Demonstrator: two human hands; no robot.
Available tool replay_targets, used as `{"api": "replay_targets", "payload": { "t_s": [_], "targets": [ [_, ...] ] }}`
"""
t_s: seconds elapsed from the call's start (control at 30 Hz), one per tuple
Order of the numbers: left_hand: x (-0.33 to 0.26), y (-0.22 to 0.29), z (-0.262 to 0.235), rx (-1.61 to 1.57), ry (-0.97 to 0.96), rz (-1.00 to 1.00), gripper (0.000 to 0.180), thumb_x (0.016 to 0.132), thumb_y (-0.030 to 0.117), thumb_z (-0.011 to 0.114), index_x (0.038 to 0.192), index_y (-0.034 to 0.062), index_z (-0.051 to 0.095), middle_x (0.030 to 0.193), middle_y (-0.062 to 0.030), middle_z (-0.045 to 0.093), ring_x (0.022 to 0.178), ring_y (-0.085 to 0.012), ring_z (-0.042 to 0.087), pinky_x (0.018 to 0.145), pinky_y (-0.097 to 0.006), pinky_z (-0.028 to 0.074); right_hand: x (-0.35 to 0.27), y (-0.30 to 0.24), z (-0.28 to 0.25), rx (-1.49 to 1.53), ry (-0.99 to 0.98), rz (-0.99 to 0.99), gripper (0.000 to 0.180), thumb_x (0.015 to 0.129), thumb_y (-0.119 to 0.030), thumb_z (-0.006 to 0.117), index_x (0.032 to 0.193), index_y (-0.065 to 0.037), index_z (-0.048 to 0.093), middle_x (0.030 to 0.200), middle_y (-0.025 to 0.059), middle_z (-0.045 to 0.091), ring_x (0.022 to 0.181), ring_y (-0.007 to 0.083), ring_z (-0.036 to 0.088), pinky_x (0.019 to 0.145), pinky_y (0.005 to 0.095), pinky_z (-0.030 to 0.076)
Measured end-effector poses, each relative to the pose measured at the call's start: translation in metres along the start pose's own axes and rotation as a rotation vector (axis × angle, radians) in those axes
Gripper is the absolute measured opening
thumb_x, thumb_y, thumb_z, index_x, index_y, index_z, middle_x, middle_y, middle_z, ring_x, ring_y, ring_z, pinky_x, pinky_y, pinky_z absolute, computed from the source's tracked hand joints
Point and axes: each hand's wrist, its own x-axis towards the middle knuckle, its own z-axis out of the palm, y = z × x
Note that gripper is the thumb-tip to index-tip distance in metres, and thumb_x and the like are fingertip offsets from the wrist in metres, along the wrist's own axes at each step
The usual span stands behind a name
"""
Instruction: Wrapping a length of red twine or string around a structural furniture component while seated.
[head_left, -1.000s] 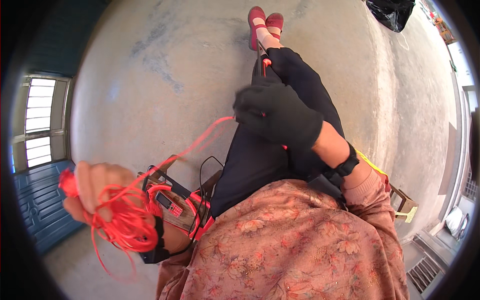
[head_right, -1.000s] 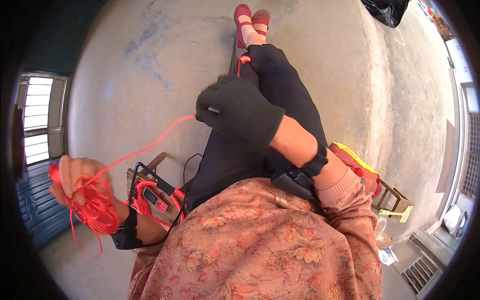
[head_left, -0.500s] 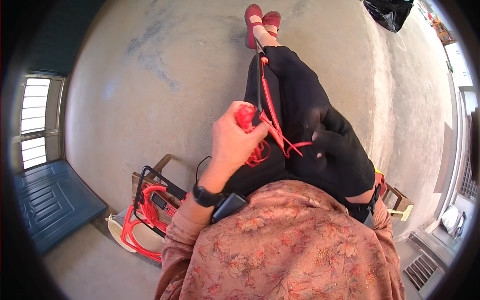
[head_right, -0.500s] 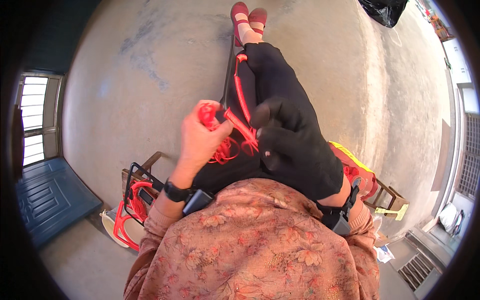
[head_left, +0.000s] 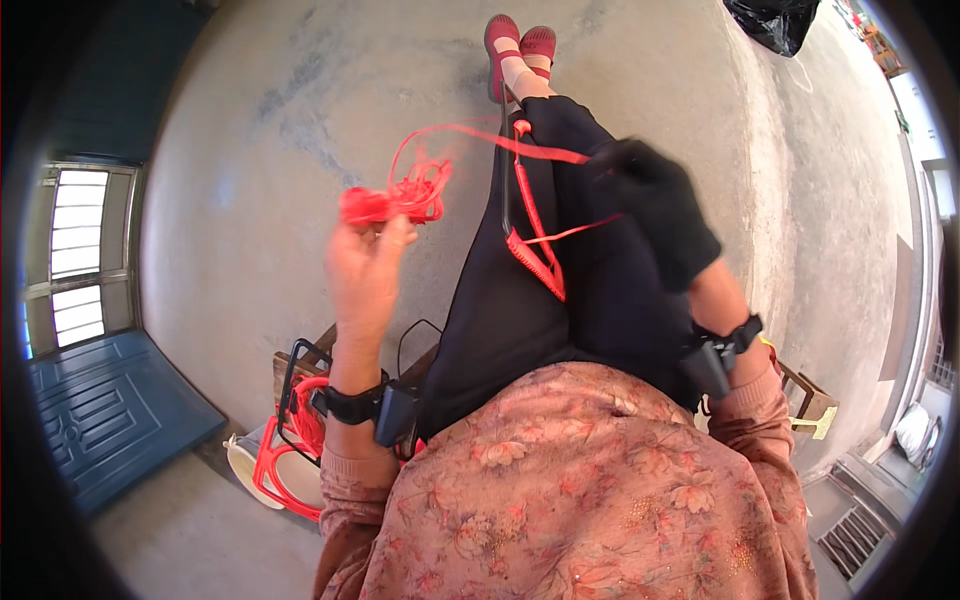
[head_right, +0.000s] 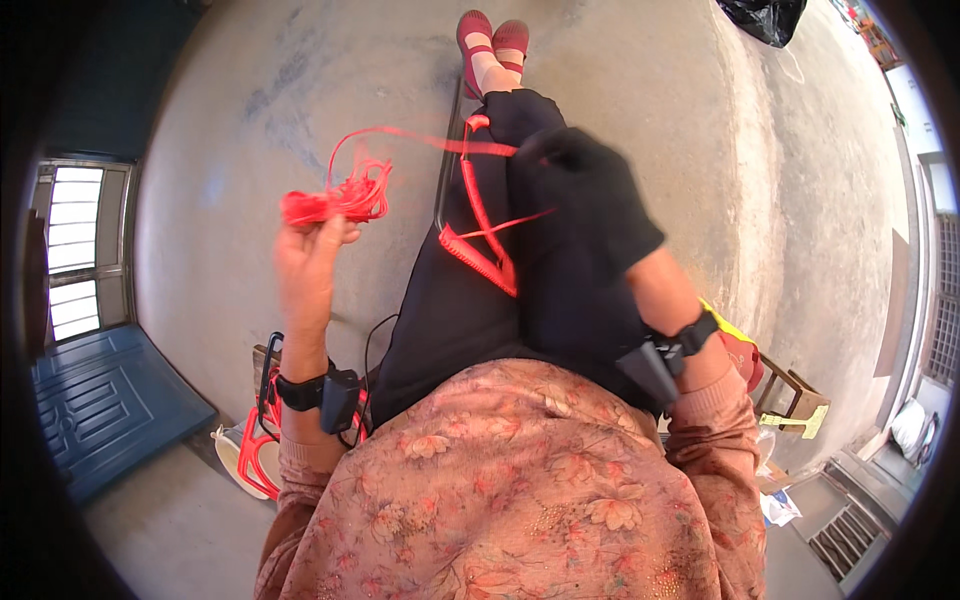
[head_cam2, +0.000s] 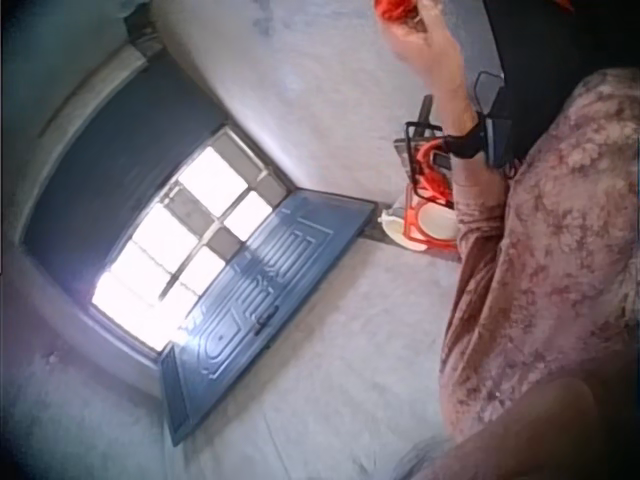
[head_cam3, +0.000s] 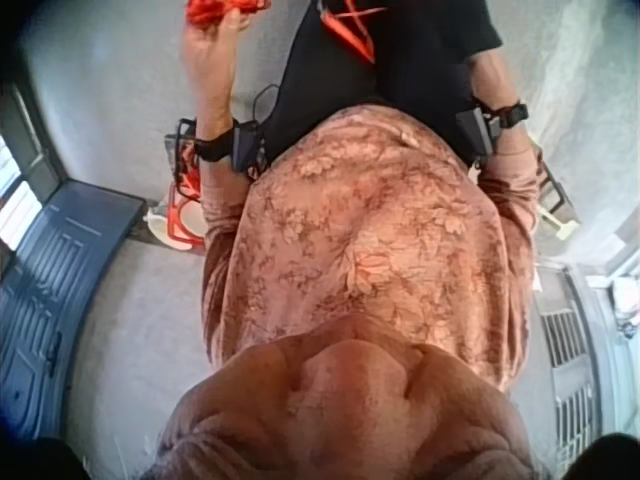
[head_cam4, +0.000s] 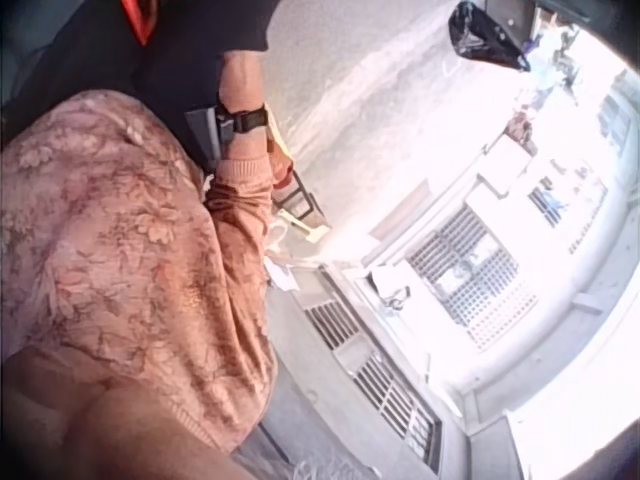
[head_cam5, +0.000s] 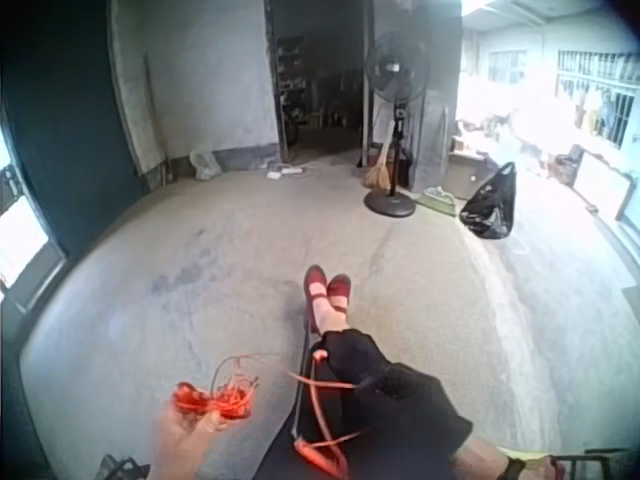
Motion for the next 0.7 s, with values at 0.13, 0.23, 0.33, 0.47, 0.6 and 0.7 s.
{"api": "replay_targets", "payload": {
  "t_s": [0.13,0.23,0.33,0.47,0.6,0.7],
  "targets": [
    [-0.007,-0.012,0.029,0.868,-0.309,0.233,0.024,0.078,0.002,0.065,0.102,0.0014,0.061,0.092,-0.0143,0.062,0.078,-0.0246,0.064,0.07,-0.035,0.052,-0.001,0.008,0.054,-0.772,-0.077,-0.566,0.023,0.078,-0.013,0.068,0.1,-0.008,0.064,0.1,0.0127,0.064,0.102,0.0303,0.06,0.085,0.0373,0.049],
    [-0.01,-0.029,0.047,0.781,-0.384,0.239,0.024,0.076,0.002,0.067,0.1,0.0008,0.063,0.085,-0.0125,0.06,0.067,-0.0216,0.062,0.064,-0.032,0.05,-0.001,0.01,0.063,-0.801,-0.158,-0.671,0.025,0.073,-0.015,0.072,0.095,-0.005,0.065,0.108,0.0133,0.063,0.109,0.0284,0.058,0.089,0.037,0.048],
    [-0.006,-0.011,0.049,0.623,-0.301,0.133,0.027,0.077,0.004,0.071,0.102,-0.0014,0.061,0.09,-0.0135,0.064,0.072,-0.0259,0.066,0.065,-0.035,0.052,-0.001,0.005,0.044,-0.474,-0.201,-0.328,0.024,0.075,-0.015,0.072,0.095,-0.003,0.066,0.113,0.0151,0.062,0.108,0.0275,0.059,0.089,0.034,0.048],
    [-0.006,-0.008,0.033,0.039,-0.257,-0.092,0.035,0.09,0.015,0.065,0.122,0.0035,0.055,0.098,-0.011,0.066,0.073,-0.0197,0.067,0.062,-0.026,0.053,-0.015,-0.016,-0.001,-0.384,-0.11,-0.439,0.023,0.087,-0.001,0.06,0.109,0.0,0.063,0.11,0.0133,0.062,0.099,0.022,0.062,0.086,0.0314,0.05],
    [-0.022,0.04,0.041,-0.642,-0.679,-0.458,0.039,0.093,0.027,0.059,0.124,0.0029,0.053,0.11,-0.0152,0.064,0.086,-0.0227,0.068,0.069,-0.027,0.054,-0.04,-0.04,-0.009,1.053,0.047,0.227,0.025,0.093,-0.003,0.052,0.117,-0.002,0.058,0.113,0.0139,0.063,0.101,0.0246,0.062,0.091,0.0386,0.05],
    [-0.032,0.051,0.06,-1.016,-0.573,-0.514,0.053,0.094,0.041,0.056,0.128,0.0015,0.05,0.118,-0.0119,0.059,0.103,-0.0176,0.059,0.067,-0.024,0.049,-0.058,-0.048,-0.016,1.295,-0.275,0.13,0.029,0.096,-0.008,0.045,0.122,0.001,0.055,0.121,0.0138,0.061,0.107,0.0247,0.061,0.096,0.039,0.047]
  ]
}}
